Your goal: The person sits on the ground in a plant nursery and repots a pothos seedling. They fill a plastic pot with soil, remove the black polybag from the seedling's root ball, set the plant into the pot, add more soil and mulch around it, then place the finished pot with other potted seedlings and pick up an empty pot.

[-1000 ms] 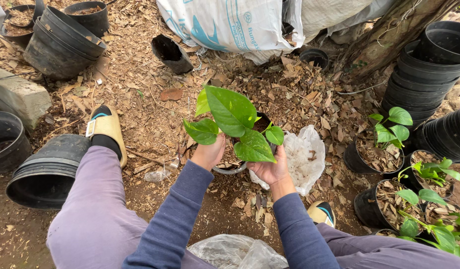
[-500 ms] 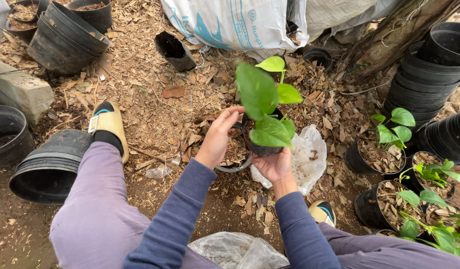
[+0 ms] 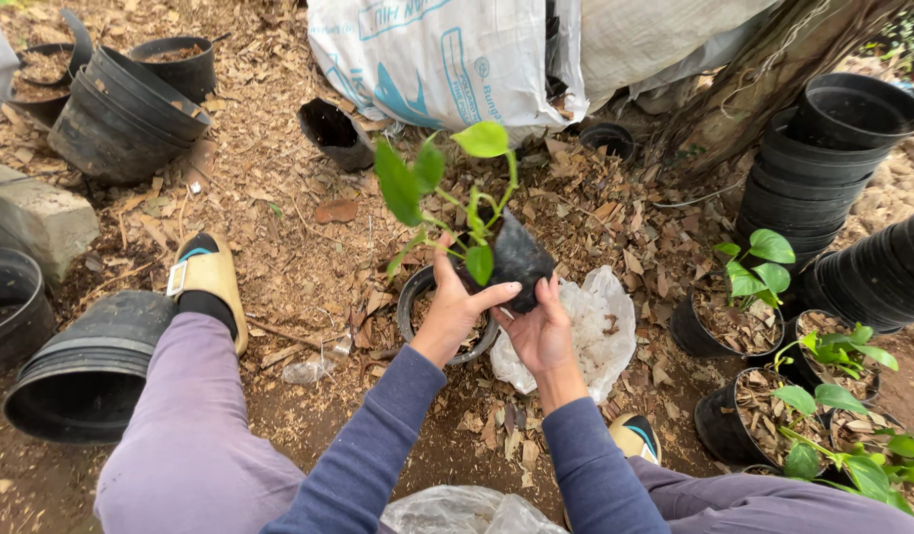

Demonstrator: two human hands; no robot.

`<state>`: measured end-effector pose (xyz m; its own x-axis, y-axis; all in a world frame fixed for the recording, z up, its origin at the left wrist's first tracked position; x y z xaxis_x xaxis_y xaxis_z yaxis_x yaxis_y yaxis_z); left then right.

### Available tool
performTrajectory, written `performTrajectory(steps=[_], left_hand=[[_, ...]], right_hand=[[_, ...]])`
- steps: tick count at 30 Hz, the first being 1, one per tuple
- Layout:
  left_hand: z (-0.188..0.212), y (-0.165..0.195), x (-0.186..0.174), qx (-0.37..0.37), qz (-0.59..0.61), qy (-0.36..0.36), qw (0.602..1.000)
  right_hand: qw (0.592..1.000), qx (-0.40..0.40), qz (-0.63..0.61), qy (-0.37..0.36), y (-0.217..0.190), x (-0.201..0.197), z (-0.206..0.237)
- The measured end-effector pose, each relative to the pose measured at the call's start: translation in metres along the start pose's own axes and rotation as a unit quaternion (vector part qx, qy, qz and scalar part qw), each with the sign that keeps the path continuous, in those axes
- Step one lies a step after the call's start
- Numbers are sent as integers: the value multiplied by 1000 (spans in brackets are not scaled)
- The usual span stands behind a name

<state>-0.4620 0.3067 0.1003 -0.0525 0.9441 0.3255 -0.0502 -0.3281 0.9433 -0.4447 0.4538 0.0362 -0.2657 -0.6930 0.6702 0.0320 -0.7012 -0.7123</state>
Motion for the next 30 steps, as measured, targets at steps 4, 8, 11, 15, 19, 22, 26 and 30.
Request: performTrajectory(steps=[4,8,11,15,19,22,26,30], left_hand=[[-3,2,-4,-37,151,32,987],[-22,-8,-21,-99,227,55,967],[-36,-13,-37,-152,290,71,942],[-42,-2,-51,-187,372,80,906],[-39,16,-65,-201,419,119,877],[-34,19,-69,-218,434,133,864],[-28,11,-54,-242,456,105,850],[-18,1,-29,-251,491,53,832]], right_hand=[[997,-71,30,-1,-11,31,15],[987,-136,80,-8,-25,59,20],[932,-248,263,-22,-39,81,27],[841,-320,433,-56,-50,124,32],[727,-269,610,-165,-68,164,35],[627,-272,687,-247,-103,177,40],[412,-478,707,-321,-138,178,61],[357,-586,650,-327,-146,170,70]])
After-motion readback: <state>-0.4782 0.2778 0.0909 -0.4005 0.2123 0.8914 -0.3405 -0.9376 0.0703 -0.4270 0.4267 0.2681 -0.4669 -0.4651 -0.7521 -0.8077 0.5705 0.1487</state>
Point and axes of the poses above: each hand's wrist, its own z-axis away from the middle knuckle, its own x-axis out of the palm, y = z × x, the point moved 4 cm from there along -z, towards the middle knuckle, and after that the axes turned 13 degrees about y, right-handed, at the moved point
